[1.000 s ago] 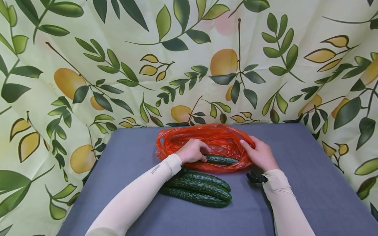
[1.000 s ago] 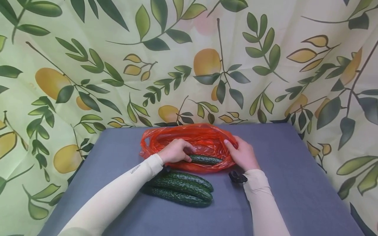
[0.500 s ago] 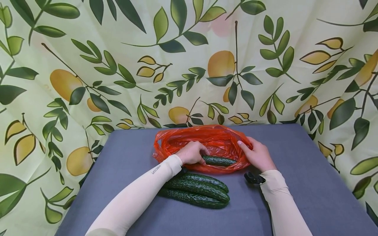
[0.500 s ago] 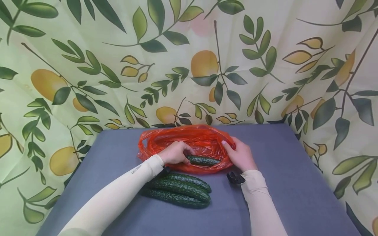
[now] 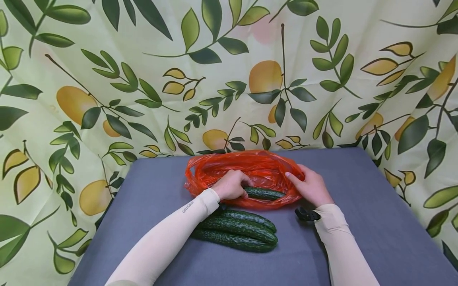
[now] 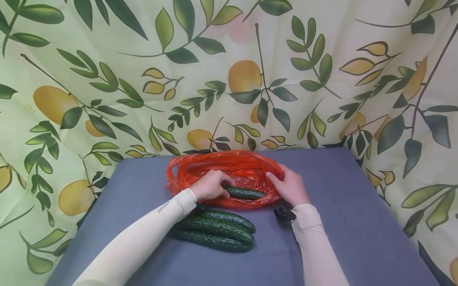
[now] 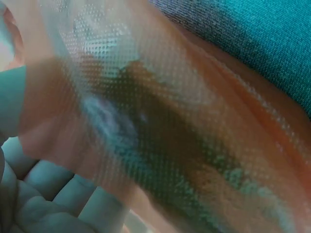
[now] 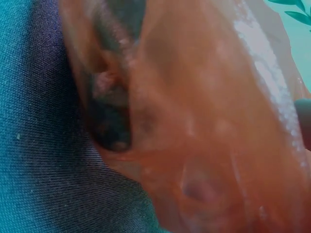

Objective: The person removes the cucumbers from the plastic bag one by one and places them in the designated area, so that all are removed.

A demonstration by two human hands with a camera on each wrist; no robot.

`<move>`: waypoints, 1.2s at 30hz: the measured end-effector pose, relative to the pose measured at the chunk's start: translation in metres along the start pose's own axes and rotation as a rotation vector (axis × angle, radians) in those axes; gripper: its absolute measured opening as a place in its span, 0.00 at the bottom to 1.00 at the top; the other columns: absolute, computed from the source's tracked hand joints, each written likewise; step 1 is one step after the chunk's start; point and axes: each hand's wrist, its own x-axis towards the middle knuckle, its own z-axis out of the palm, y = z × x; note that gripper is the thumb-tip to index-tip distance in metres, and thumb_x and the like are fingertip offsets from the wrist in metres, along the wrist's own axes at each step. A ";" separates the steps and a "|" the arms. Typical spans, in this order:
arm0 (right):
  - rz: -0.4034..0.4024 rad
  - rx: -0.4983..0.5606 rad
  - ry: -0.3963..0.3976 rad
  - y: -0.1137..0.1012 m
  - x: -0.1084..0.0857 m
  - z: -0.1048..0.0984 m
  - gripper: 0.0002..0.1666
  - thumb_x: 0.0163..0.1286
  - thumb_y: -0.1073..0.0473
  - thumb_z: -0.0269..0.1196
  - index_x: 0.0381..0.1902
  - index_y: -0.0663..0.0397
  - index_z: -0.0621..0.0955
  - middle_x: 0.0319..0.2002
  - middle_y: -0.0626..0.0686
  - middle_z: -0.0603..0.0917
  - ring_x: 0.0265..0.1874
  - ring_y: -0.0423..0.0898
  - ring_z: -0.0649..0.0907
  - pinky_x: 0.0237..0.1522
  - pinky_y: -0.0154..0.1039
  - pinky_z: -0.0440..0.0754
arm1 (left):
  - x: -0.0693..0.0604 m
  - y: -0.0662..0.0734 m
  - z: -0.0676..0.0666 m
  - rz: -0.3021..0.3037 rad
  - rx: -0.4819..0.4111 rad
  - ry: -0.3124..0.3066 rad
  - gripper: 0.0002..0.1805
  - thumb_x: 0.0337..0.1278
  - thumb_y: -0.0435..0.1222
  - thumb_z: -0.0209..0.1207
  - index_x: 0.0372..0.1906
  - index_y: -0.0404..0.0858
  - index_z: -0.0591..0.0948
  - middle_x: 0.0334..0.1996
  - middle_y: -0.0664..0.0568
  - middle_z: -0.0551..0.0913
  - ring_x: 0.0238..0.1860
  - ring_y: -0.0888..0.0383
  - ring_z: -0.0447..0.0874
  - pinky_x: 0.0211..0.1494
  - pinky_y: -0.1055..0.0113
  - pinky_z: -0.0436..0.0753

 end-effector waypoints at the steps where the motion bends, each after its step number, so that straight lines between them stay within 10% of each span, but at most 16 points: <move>1: 0.001 0.001 -0.003 0.000 0.000 0.000 0.42 0.79 0.34 0.62 0.78 0.57 0.74 0.66 0.66 0.85 0.55 0.60 0.87 0.62 0.62 0.87 | 0.000 0.000 0.000 0.004 -0.004 0.005 0.18 0.59 0.33 0.77 0.54 0.45 0.93 0.53 0.55 0.94 0.54 0.58 0.89 0.63 0.58 0.87; 36: -0.031 -0.051 -0.048 0.002 0.001 -0.001 0.35 0.74 0.56 0.66 0.76 0.58 0.75 0.63 0.68 0.85 0.56 0.64 0.85 0.62 0.67 0.82 | -0.010 0.006 -0.021 0.002 -0.117 0.153 0.19 0.59 0.34 0.77 0.56 0.46 0.93 0.52 0.55 0.94 0.58 0.57 0.91 0.66 0.56 0.87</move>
